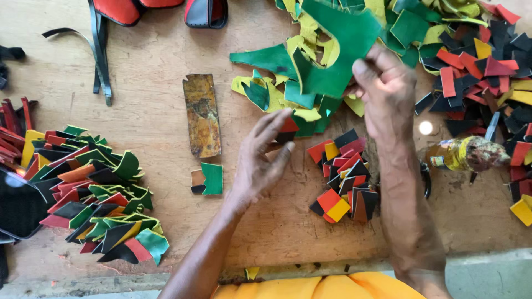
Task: The person uses shears to cut small rectangular pieces from multicolored leather scraps on a wooden workbench. They repeatedly pick up scraps, cut them to size, and place the finished pieces into a growing pile on the table.
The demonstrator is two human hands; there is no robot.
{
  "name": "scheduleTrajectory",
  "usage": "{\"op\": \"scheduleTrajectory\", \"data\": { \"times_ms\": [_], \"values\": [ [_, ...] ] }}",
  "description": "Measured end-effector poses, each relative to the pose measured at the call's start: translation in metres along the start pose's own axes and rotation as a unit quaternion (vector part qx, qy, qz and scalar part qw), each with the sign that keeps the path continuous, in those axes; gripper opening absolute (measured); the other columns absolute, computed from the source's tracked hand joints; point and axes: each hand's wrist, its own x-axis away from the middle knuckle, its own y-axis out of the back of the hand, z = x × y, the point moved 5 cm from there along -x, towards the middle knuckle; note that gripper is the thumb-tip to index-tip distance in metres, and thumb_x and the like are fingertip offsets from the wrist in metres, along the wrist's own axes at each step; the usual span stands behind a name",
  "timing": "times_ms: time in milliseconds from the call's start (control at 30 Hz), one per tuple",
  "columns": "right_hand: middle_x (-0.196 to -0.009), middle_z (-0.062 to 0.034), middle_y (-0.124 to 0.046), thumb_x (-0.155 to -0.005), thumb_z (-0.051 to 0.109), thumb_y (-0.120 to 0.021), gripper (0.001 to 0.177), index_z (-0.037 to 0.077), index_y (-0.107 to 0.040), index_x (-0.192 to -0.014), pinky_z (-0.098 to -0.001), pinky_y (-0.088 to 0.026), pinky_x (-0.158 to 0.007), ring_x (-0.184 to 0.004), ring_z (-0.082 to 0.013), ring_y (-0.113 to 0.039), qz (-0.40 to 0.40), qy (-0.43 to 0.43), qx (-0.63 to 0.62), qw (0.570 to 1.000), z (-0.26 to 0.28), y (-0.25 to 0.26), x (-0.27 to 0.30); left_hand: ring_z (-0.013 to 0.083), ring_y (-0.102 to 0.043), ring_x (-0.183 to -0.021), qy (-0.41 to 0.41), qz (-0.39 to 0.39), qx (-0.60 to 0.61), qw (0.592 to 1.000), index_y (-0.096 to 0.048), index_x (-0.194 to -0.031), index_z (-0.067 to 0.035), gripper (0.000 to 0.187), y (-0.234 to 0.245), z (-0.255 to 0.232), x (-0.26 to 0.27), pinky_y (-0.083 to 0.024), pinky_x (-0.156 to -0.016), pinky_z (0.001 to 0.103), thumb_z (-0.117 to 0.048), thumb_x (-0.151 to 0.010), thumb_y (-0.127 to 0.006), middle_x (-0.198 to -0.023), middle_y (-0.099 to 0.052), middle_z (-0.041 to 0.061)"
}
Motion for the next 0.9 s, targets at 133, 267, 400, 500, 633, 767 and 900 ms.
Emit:
{"op": "scheduleTrajectory", "data": {
  "times_ms": [133, 267, 400, 500, 633, 767, 900],
  "values": [
    [-0.113, -0.0103, -0.073, -0.105, 0.004, -0.059, 0.023, -0.005, -0.061, -0.126, -0.0333, -0.067, -0.08, -0.09, -0.0165, -0.074, 0.023, -0.043, -0.06, 0.997, -0.011, -0.004, 0.024, 0.0189, -0.065, -0.124, 0.04, -0.044, 0.086, 0.994, -0.058, -0.144, -0.006, 0.052, 0.002, 0.013, -0.001, -0.062, -0.097, 0.03, 0.009, -0.095, -0.063, -0.144, -0.059, 0.012],
    [-0.108, -0.0073, -0.069, -0.109, 0.006, -0.062, 0.025, -0.005, -0.062, -0.131, -0.0332, -0.065, -0.081, -0.089, -0.0134, -0.07, 0.016, -0.048, -0.064, 0.997, -0.025, 0.004, 0.047, 0.0187, -0.07, -0.111, 0.097, -0.063, 0.172, 0.978, -0.059, -0.147, -0.003, 0.05, 0.004, 0.028, 0.001, -0.062, -0.097, 0.03, 0.009, -0.098, -0.063, -0.129, -0.069, 0.014],
    [-0.104, -0.0073, -0.068, -0.116, 0.003, -0.062, 0.018, -0.005, -0.064, -0.132, -0.031, -0.061, -0.078, -0.085, -0.012, -0.068, 0.015, -0.019, -0.058, 0.998, -0.033, 0.008, 0.058, 0.0156, -0.066, -0.12, 0.048, -0.095, 0.266, 0.958, -0.049, -0.147, -0.004, 0.061, 0.01, 0.031, -0.002, -0.06, -0.104, 0.029, 0.013, -0.091, -0.066, -0.136, -0.063, 0.008],
    [-0.115, -0.0092, -0.07, -0.109, 0.0, -0.061, 0.021, -0.002, -0.061, -0.131, -0.0339, -0.065, -0.081, -0.096, -0.0152, -0.072, 0.0, -0.026, -0.076, 0.997, -0.036, 0.005, 0.063, 0.0153, -0.069, -0.114, 0.055, -0.095, 0.302, 0.947, -0.049, -0.145, -0.004, 0.06, 0.011, 0.035, -0.002, -0.061, -0.1, 0.028, 0.013, -0.092, -0.069, -0.127, -0.068, 0.009],
    [-0.119, -0.0117, -0.071, -0.104, -0.006, -0.063, 0.031, 0.003, -0.055, -0.132, -0.0341, -0.066, -0.08, -0.098, -0.0184, -0.074, -0.001, -0.04, -0.088, 0.995, -0.034, -0.007, 0.066, 0.0141, -0.07, -0.108, 0.071, -0.079, 0.245, 0.964, -0.06, -0.14, 0.002, 0.048, 0.011, 0.041, -0.001, -0.062, -0.094, 0.027, 0.01, -0.094, -0.073, -0.123, -0.071, 0.011],
    [-0.125, -0.0136, -0.07, -0.104, -0.008, -0.065, 0.034, 0.005, -0.051, -0.132, -0.0357, -0.067, -0.084, -0.106, -0.0196, -0.074, 0.003, -0.04, -0.078, 0.996, -0.031, -0.012, 0.07, 0.0094, -0.068, -0.098, 0.077, -0.085, 0.193, 0.974, -0.063, -0.136, 0.001, 0.046, 0.013, 0.043, 0.003, -0.058, -0.082, 0.022, 0.007, -0.092, -0.076, -0.117, -0.072, 0.008],
    [-0.124, -0.0154, -0.071, -0.104, -0.008, -0.065, 0.034, 0.003, -0.051, -0.133, -0.0343, -0.066, -0.083, -0.104, -0.0202, -0.074, 0.004, -0.035, -0.059, 0.998, -0.029, -0.011, 0.071, 0.0095, -0.068, -0.1, 0.072, -0.092, 0.273, 0.955, -0.06, -0.135, 0.001, 0.043, 0.015, 0.045, 0.0, -0.061, -0.087, 0.024, 0.006, -0.095, -0.074, -0.117, -0.071, 0.007]
  ]
}}
